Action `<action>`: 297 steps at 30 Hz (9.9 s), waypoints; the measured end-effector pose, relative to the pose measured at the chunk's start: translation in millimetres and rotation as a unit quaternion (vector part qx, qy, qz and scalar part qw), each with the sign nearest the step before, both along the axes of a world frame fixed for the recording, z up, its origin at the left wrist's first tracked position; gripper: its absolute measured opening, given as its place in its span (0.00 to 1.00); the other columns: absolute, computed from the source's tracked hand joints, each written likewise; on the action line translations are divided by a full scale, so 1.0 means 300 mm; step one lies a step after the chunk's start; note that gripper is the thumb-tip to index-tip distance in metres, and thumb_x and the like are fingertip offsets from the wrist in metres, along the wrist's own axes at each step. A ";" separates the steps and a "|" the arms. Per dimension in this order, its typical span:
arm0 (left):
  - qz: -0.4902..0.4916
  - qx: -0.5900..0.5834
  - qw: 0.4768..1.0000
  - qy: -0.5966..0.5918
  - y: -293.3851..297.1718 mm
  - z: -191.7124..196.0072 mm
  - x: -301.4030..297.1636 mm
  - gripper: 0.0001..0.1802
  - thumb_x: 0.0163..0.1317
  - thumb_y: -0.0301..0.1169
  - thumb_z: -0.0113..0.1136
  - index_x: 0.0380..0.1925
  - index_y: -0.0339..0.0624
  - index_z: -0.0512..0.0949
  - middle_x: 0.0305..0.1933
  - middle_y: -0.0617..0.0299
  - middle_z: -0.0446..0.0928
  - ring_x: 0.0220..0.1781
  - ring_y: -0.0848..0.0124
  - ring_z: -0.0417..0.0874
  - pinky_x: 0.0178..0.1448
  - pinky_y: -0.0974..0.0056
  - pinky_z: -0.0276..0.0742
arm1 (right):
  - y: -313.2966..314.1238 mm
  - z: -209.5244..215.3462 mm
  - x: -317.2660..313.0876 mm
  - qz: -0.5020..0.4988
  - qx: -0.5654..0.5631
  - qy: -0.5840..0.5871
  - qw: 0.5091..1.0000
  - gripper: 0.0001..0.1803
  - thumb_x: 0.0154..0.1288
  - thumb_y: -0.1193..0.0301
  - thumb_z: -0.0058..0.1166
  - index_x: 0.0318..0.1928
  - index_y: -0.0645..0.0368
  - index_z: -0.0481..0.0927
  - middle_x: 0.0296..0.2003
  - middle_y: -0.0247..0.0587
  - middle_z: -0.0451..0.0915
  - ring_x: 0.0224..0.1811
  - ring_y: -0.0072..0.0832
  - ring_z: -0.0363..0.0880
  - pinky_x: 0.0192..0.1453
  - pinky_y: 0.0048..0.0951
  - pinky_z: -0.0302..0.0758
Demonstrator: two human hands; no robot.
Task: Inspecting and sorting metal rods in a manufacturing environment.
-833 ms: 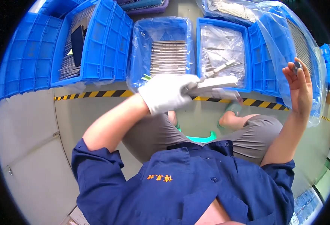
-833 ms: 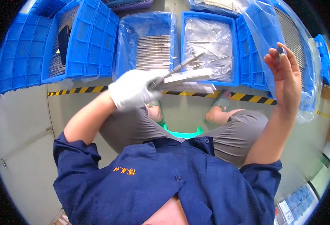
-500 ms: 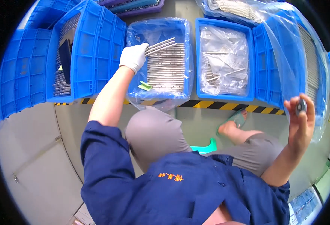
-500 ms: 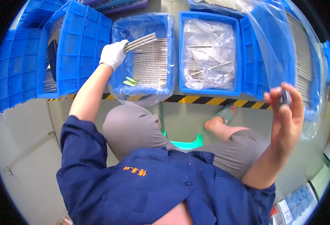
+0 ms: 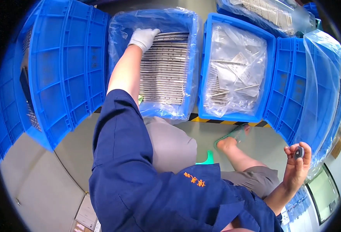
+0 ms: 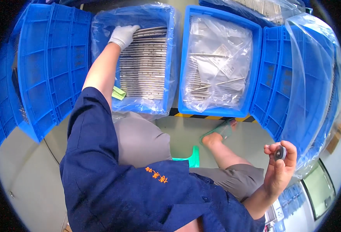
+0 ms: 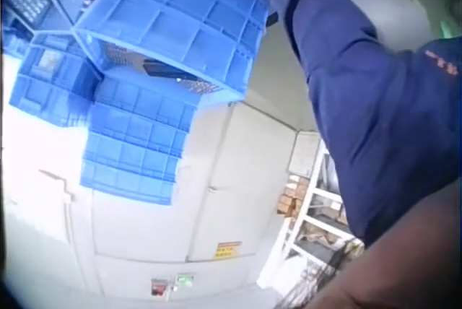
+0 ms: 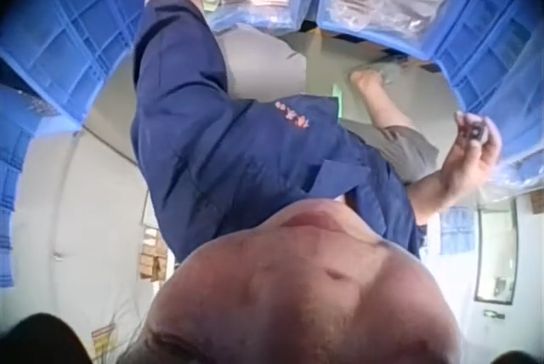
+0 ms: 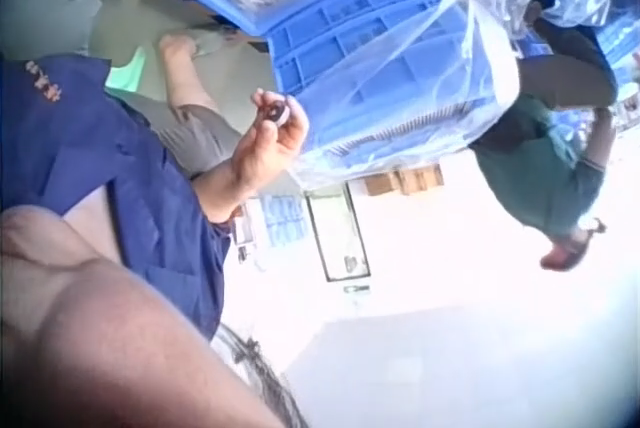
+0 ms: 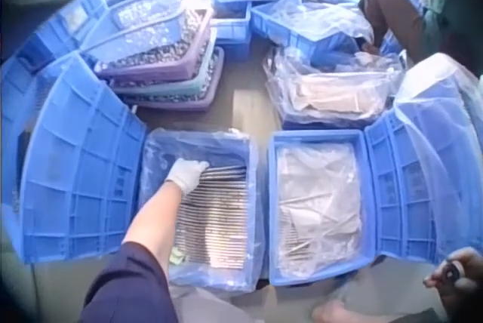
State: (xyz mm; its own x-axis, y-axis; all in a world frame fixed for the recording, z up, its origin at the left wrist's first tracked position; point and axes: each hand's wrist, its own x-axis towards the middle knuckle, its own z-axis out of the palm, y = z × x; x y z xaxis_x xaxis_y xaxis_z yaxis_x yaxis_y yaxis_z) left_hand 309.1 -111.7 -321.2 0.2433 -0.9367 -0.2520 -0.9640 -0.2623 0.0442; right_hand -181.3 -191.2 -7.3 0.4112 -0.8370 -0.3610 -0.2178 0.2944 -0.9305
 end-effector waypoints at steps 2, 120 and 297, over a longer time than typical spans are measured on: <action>0.018 0.040 0.998 -0.035 -0.027 -0.028 -0.023 0.18 0.53 0.27 0.43 0.45 0.57 0.70 0.36 0.58 0.76 0.41 0.62 0.77 0.45 0.56 0.68 | 0.000 -0.006 0.013 -0.006 0.011 0.015 1.000 0.28 0.51 0.63 0.59 0.49 0.64 0.66 0.37 0.44 0.72 0.39 0.31 0.72 0.50 0.33 0.67; -0.250 -0.101 0.959 -0.083 -0.977 1.021 -1.840 0.41 0.48 0.56 0.50 0.58 0.45 0.57 0.60 0.50 0.59 0.58 0.59 0.65 0.58 0.59 0.63 | 0.118 0.147 -0.450 -0.093 -0.032 -0.272 0.957 0.19 0.52 0.69 0.59 0.45 0.60 0.72 0.31 0.31 0.73 0.32 0.14 0.70 0.39 0.17 0.69; 0.152 0.045 0.463 0.872 0.551 1.083 -1.000 0.30 0.49 0.43 0.60 0.49 0.38 0.65 0.29 0.57 0.75 0.21 0.76 0.72 0.24 0.73 0.65 | 0.271 0.035 0.230 0.363 0.212 -0.245 0.874 0.18 0.62 0.63 0.46 0.49 0.59 0.70 0.30 0.29 0.69 0.33 0.16 0.68 0.38 0.21 0.68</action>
State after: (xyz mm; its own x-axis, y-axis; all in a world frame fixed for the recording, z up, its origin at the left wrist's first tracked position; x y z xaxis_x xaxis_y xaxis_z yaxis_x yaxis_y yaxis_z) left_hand 9.0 53.4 3.8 -0.2857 -0.8929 -0.3481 0.5998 -0.4499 0.6617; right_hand -112.2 -110.0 3.2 0.9702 -0.1253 -0.2075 -0.0969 0.5844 -0.8057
